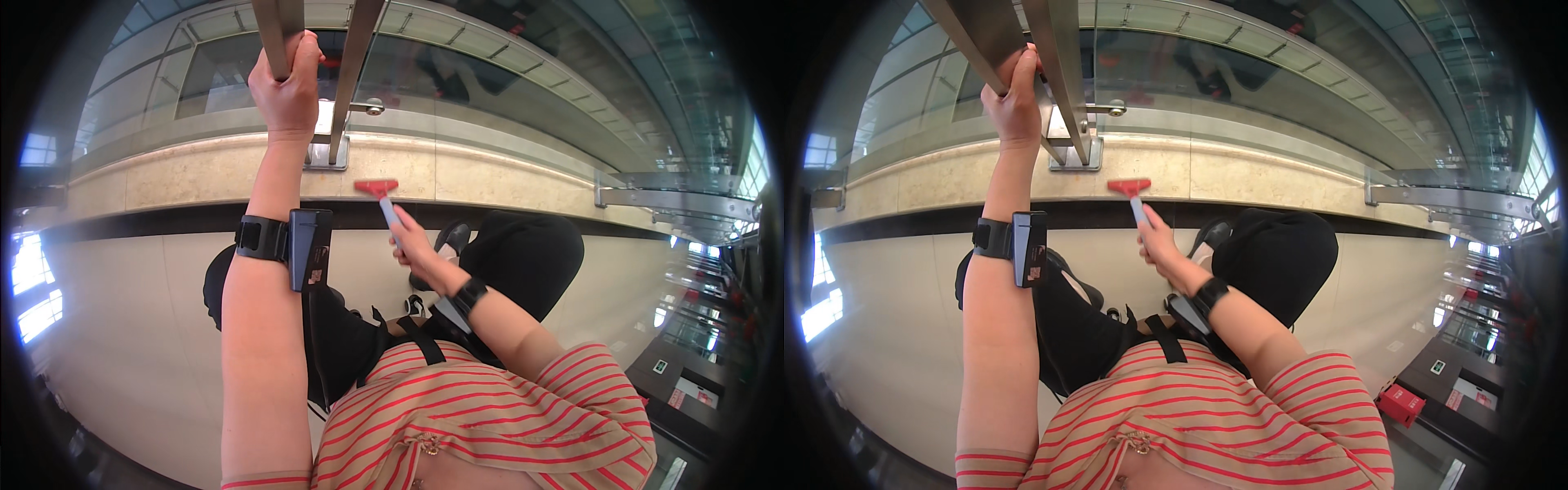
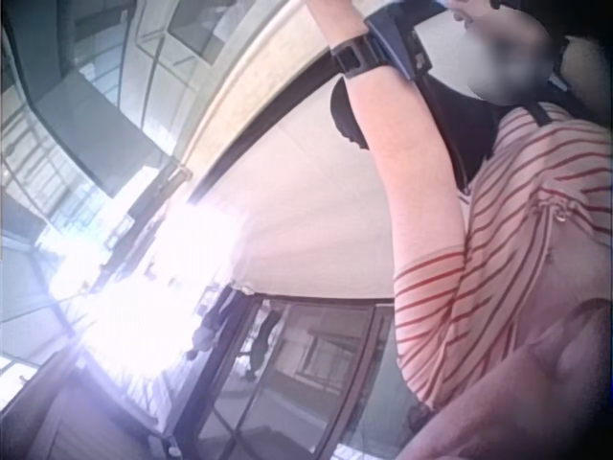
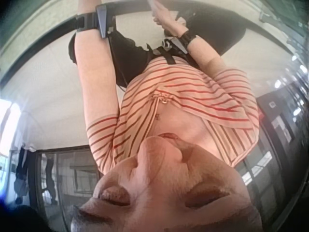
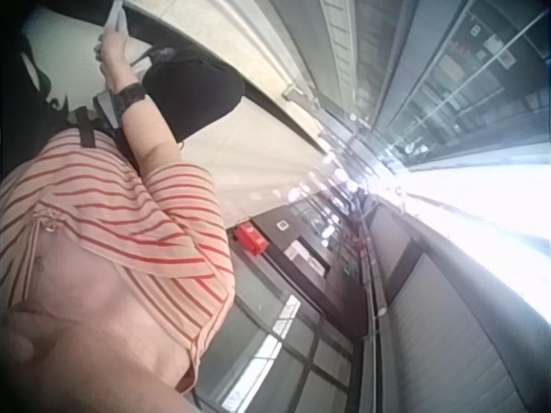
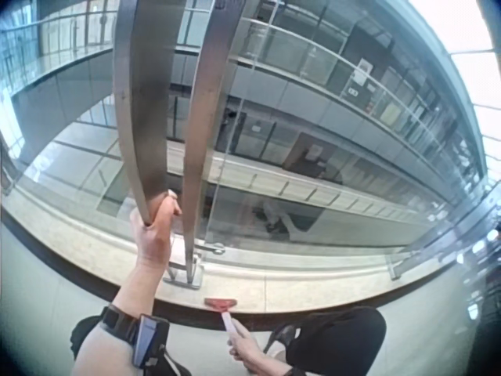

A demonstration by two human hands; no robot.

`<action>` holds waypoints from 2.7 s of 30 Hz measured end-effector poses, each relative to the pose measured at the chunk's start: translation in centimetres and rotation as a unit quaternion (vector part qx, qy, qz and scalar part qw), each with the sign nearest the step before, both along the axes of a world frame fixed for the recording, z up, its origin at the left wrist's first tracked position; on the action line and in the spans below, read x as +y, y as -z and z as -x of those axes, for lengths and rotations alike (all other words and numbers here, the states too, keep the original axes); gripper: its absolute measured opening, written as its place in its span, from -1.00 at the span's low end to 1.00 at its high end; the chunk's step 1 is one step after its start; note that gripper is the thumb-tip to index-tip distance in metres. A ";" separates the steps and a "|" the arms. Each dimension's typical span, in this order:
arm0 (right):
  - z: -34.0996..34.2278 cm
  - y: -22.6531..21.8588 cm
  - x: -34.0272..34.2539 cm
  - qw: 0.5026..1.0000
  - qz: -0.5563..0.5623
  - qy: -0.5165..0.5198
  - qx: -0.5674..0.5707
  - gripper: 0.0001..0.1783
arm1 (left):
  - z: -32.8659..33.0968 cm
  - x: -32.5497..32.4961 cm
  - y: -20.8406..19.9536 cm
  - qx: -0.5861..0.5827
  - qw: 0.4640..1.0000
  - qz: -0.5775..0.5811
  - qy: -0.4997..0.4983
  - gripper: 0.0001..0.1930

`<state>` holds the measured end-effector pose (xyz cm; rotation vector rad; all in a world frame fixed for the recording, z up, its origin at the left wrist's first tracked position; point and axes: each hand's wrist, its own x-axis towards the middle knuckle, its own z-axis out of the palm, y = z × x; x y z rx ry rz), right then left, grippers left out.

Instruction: The person sits on the floor and uses a small red scraper to clean the metal base of a glass railing. They repeatedly scrape along the seam where the metal meets the floor, moving along the railing as they work.

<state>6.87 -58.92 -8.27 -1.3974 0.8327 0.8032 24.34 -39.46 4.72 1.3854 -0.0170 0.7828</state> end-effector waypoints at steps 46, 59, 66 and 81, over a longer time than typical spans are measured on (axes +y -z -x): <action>-0.1 1.5 4.2 0.997 -0.029 -0.012 -0.076 -0.46 | 0.4 -0.3 -0.5 -0.015 1.000 0.016 0.020 -0.89; 0.4 2.9 5.7 0.982 -0.087 0.167 0.004 -0.78 | 0.3 -0.2 -0.3 -0.007 0.999 0.026 0.026 -0.90; -3.0 3.1 4.8 0.982 -0.136 0.133 0.003 -0.77 | 0.2 -0.1 0.0 -0.012 0.999 0.021 0.028 -0.90; -10.2 3.4 7.8 0.946 -0.257 0.195 -0.034 -0.55 | 0.4 -0.3 -0.4 -0.020 0.999 -0.010 0.023 -0.90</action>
